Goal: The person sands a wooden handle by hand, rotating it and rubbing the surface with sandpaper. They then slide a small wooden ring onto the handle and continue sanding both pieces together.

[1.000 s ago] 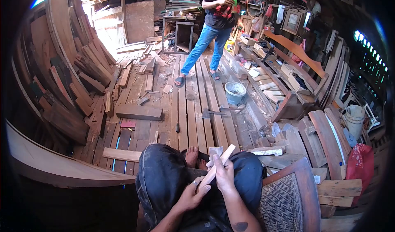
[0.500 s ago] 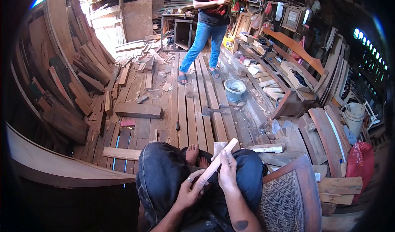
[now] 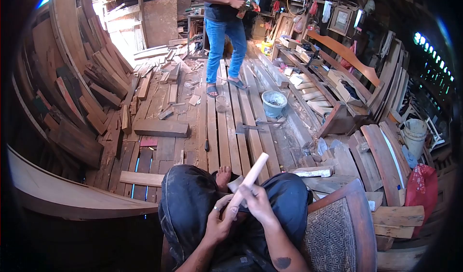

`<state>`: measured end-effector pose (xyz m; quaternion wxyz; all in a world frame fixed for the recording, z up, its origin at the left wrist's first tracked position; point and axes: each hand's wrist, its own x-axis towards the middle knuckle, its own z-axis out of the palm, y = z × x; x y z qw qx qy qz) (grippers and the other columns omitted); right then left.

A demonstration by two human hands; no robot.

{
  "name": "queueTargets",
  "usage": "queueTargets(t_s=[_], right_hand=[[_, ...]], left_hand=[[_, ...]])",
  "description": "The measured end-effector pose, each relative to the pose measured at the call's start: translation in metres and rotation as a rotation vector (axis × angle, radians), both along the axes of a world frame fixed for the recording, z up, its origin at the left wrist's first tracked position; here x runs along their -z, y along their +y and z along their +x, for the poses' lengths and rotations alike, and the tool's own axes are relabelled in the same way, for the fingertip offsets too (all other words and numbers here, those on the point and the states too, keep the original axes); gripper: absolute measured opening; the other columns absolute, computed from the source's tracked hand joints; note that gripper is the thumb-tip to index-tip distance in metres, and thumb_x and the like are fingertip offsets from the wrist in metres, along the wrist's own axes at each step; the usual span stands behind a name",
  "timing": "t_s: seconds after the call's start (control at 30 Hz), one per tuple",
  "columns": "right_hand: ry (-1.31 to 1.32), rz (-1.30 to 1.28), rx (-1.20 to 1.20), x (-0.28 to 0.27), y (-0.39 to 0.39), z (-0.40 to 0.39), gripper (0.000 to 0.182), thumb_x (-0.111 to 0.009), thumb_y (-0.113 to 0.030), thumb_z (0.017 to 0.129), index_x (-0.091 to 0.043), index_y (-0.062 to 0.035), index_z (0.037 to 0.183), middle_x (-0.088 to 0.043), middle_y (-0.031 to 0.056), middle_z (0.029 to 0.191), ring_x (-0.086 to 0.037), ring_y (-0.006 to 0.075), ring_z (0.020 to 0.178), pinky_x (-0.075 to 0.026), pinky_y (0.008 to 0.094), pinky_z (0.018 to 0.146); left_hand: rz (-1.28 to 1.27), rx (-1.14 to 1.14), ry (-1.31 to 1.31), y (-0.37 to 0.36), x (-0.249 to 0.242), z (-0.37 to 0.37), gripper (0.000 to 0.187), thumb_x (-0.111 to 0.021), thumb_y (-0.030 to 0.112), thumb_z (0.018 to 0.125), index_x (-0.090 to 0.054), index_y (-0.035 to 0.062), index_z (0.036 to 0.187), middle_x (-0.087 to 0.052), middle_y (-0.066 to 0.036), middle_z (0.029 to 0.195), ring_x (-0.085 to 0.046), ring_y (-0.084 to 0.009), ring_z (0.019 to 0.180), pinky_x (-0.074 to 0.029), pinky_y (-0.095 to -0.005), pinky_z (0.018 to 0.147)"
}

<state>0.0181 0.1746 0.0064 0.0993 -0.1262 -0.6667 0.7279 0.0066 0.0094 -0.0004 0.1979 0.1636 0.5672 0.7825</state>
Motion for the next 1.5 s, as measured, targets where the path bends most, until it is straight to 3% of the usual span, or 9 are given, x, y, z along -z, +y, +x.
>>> queueTargets(t_s=[0.1,0.27,0.6,0.73,1.07,1.2,1.23,1.3,1.5], right_hand=[[0.048,0.064,-0.033,-0.010,-0.005,0.003,0.034,-0.065,-0.026,0.104,-0.072,0.0038,0.117,-0.073,0.0074,0.108,-0.067,0.0128,0.099,-0.054,0.0299,0.088],[0.176,-0.246,0.046,-0.016,0.010,-0.001,0.024,-0.060,-0.015,0.106,-0.068,0.0016,0.120,-0.071,0.0040,0.096,-0.066,0.0098,0.091,-0.054,0.0253,0.079],[0.214,-0.056,-0.009,-0.025,-0.006,0.003,0.022,-0.073,-0.013,0.097,-0.071,0.0043,0.111,-0.070,0.0036,0.103,-0.066,0.0118,0.096,-0.054,0.0299,0.087],[0.268,-0.250,0.202,-0.025,0.002,-0.003,0.015,-0.072,-0.015,0.096,-0.072,-0.0008,0.103,-0.064,-0.0004,0.082,-0.050,0.0035,0.060,-0.036,0.0205,0.051],[0.285,-0.301,0.297,-0.026,0.003,-0.001,0.016,-0.067,-0.021,0.100,-0.067,-0.0049,0.099,-0.062,-0.0010,0.083,-0.054,0.0051,0.064,-0.041,0.0227,0.053],[0.189,-0.019,0.174,-0.021,-0.011,0.003,0.017,-0.072,-0.018,0.098,-0.069,-0.0016,0.094,-0.061,-0.0028,0.078,-0.051,0.0036,0.064,-0.039,0.0225,0.056],[0.146,-0.048,0.124,-0.013,-0.008,0.004,0.022,-0.077,-0.020,0.095,-0.073,0.0007,0.103,-0.068,-0.0015,0.088,-0.061,0.0059,0.082,-0.051,0.0254,0.072],[0.135,-0.052,0.153,-0.016,-0.008,0.003,0.020,-0.076,-0.018,0.096,-0.073,0.0005,0.104,-0.069,-0.0003,0.090,-0.063,0.0064,0.085,-0.051,0.0257,0.074],[0.287,-0.281,0.348,-0.028,0.009,-0.003,0.016,-0.062,-0.022,0.105,-0.065,-0.0061,0.101,-0.055,-0.0041,0.076,-0.050,0.0050,0.060,-0.036,0.0224,0.051]], left_hand=[[0.004,-0.007,-0.025,0.001,-0.008,-0.001,0.040,-0.065,0.015,0.104,-0.056,0.0002,0.140,-0.064,-0.003,0.108,-0.054,-0.0053,0.083,-0.047,-0.0217,0.073],[-0.087,0.020,0.083,-0.001,-0.005,-0.004,0.041,-0.063,0.016,0.104,-0.053,0.0005,0.141,-0.066,-0.007,0.104,-0.055,-0.0054,0.073,-0.046,-0.0215,0.064],[0.014,-0.002,0.000,-0.003,-0.006,-0.003,0.029,-0.064,0.015,0.104,-0.057,-0.0006,0.128,-0.065,-0.006,0.107,-0.055,-0.0056,0.079,-0.046,-0.0223,0.069],[-0.016,0.017,0.150,0.000,0.002,-0.006,0.029,-0.063,0.016,0.104,-0.057,0.0011,0.128,-0.066,-0.004,0.098,-0.051,-0.0029,0.068,-0.042,-0.0206,0.059],[0.012,0.086,0.034,-0.005,0.000,-0.002,0.027,-0.063,0.016,0.105,-0.058,0.0021,0.127,-0.066,-0.004,0.095,-0.050,-0.0031,0.062,-0.040,-0.0204,0.053],[0.047,0.074,-0.064,-0.005,-0.006,-0.001,0.027,-0.064,0.015,0.105,-0.058,0.0011,0.127,-0.065,-0.004,0.104,-0.050,-0.0028,0.071,-0.040,-0.0206,0.060],[0.049,0.071,-0.064,-0.004,-0.007,-0.001,0.027,-0.064,0.015,0.105,-0.058,0.0010,0.127,-0.065,-0.004,0.103,-0.050,-0.0030,0.072,-0.041,-0.0207,0.061],[0.052,0.068,-0.064,-0.003,-0.006,-0.002,0.027,-0.063,0.015,0.105,-0.058,0.0010,0.127,-0.065,-0.004,0.103,-0.051,-0.0034,0.073,-0.042,-0.0209,0.062],[0.013,0.086,0.032,0.000,-0.003,-0.002,0.025,-0.059,0.015,0.107,-0.056,0.0025,0.128,-0.066,-0.006,0.097,-0.048,-0.0029,0.059,-0.038,-0.0201,0.050]])
